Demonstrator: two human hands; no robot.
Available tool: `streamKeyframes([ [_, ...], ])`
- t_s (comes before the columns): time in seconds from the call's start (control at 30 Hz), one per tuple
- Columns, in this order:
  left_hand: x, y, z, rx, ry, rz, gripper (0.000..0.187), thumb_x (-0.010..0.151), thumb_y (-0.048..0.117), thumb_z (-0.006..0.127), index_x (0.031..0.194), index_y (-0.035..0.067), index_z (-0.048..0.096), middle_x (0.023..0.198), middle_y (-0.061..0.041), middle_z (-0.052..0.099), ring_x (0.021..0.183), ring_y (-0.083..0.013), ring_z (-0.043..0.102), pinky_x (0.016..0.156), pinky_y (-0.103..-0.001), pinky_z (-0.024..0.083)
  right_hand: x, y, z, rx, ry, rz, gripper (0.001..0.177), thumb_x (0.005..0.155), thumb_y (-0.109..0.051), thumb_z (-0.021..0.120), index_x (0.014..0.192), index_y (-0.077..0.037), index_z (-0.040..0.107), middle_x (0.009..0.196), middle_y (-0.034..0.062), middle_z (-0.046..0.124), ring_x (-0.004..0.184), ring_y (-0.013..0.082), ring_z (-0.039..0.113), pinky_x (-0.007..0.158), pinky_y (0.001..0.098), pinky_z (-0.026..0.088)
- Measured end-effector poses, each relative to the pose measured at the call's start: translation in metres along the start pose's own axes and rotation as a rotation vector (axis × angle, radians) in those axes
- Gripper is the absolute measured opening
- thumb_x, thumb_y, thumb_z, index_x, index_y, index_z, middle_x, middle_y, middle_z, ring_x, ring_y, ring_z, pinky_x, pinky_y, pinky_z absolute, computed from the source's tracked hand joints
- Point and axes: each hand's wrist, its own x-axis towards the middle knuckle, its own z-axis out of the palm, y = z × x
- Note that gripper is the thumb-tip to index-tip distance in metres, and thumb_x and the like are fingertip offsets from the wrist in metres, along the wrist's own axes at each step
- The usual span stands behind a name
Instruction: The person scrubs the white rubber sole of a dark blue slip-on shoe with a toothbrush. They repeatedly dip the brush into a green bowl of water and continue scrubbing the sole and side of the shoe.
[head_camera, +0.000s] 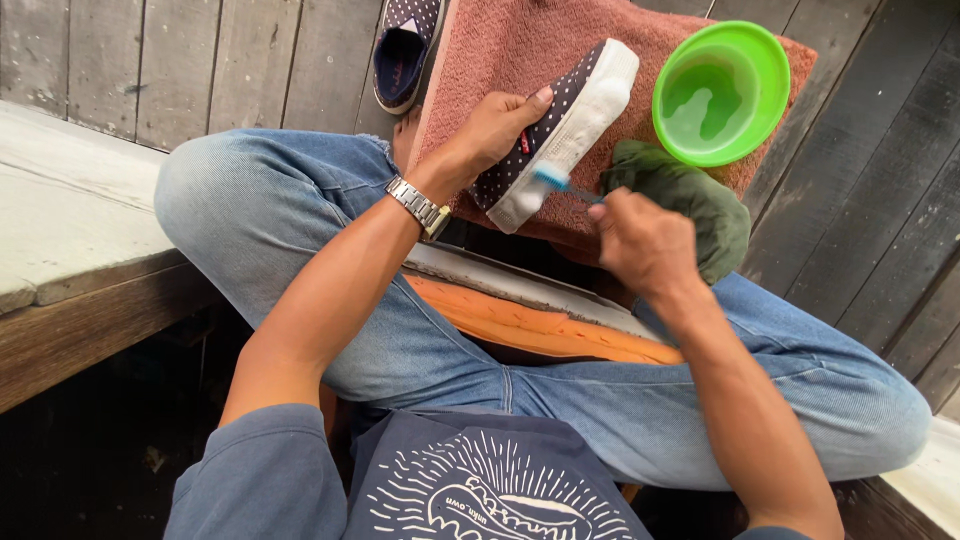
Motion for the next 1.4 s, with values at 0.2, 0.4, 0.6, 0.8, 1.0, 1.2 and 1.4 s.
streamKeyframes([
  [0.2, 0.001, -0.004, 0.002, 0.123, 0.046, 0.1, 0.053, 0.091, 0.065, 0.052, 0.062, 0.024, 0.034, 0.058, 0.011, 0.036, 0.053, -0.0064, 0.03, 0.054, -0.022, 0.023, -0.003, -0.015, 0.003, -0.027, 0.044, 0.001, 0.028, 0.108, -0.034, 0.06, 0.089, -0.015, 0.052, 0.076, 0.0058, 0.064, 0.058, 0.0319, 0.064, 0.038, 0.0508, 0.042],
  [0.4, 0.0, -0.004, 0.0, 0.033, -0.001, 0.035, 0.049, 0.095, 0.057, 0.054, 0.063, 0.022, 0.044, 0.059, 0.007, 0.051, 0.047, -0.0074, 0.043, 0.048, -0.02, 0.034, -0.003, 0.004, -0.003, -0.006, 0.095, 0.095, 0.028, 0.112, -0.034, 0.06, 0.093, -0.013, 0.054, 0.078, 0.0072, 0.064, 0.06, 0.037, 0.062, 0.04, 0.0514, 0.041],
  [0.6, 0.001, 0.0, 0.001, 0.154, 0.061, 0.146, 0.053, 0.094, 0.06, 0.054, 0.058, 0.025, 0.039, 0.056, 0.01, 0.047, 0.049, -0.0062, 0.04, 0.052, -0.022, 0.033, -0.003, -0.012, 0.004, -0.004, -0.032, -0.031, 0.029, 0.106, -0.038, 0.061, 0.092, -0.014, 0.051, 0.08, 0.0059, 0.064, 0.058, 0.0403, 0.063, 0.035, 0.0569, 0.041],
  [0.8, 0.009, -0.008, 0.0, 0.157, 0.063, 0.196, 0.053, 0.097, 0.059, 0.053, 0.059, 0.024, 0.038, 0.058, 0.009, 0.045, 0.051, -0.0062, 0.037, 0.052, -0.022, 0.03, 0.004, -0.005, -0.005, -0.031, 0.134, 0.073, 0.027, 0.108, -0.033, 0.062, 0.091, -0.013, 0.054, 0.079, 0.0063, 0.065, 0.059, 0.0342, 0.065, 0.039, 0.0512, 0.044],
  [1.0, 0.002, -0.008, 0.001, 0.124, 0.051, 0.146, 0.053, 0.097, 0.059, 0.053, 0.059, 0.025, 0.036, 0.055, 0.01, 0.04, 0.047, -0.0059, 0.031, 0.049, -0.023, 0.022, 0.0, -0.004, 0.001, -0.04, 0.053, -0.04, 0.028, 0.108, -0.036, 0.059, 0.089, -0.015, 0.052, 0.077, 0.0039, 0.065, 0.053, 0.0276, 0.063, 0.034, 0.0466, 0.043],
  [1.2, 0.006, -0.008, 0.001, 0.134, 0.091, 0.158, 0.053, 0.098, 0.056, 0.053, 0.059, 0.024, 0.04, 0.057, 0.008, 0.045, 0.047, -0.0059, 0.035, 0.046, -0.023, 0.025, 0.0, -0.017, 0.003, -0.013, 0.079, -0.013, 0.026, 0.108, -0.032, 0.058, 0.09, -0.013, 0.052, 0.075, 0.0065, 0.065, 0.055, 0.0306, 0.063, 0.037, 0.0492, 0.045],
  [1.4, 0.005, -0.012, 0.001, 0.164, 0.051, 0.141, 0.052, 0.096, 0.061, 0.051, 0.061, 0.023, 0.039, 0.058, 0.009, 0.045, 0.048, -0.0063, 0.036, 0.048, -0.022, 0.028, 0.001, 0.002, -0.005, -0.008, 0.136, 0.103, 0.026, 0.109, -0.031, 0.061, 0.092, -0.013, 0.053, 0.078, 0.008, 0.065, 0.062, 0.0379, 0.064, 0.042, 0.0529, 0.043],
])
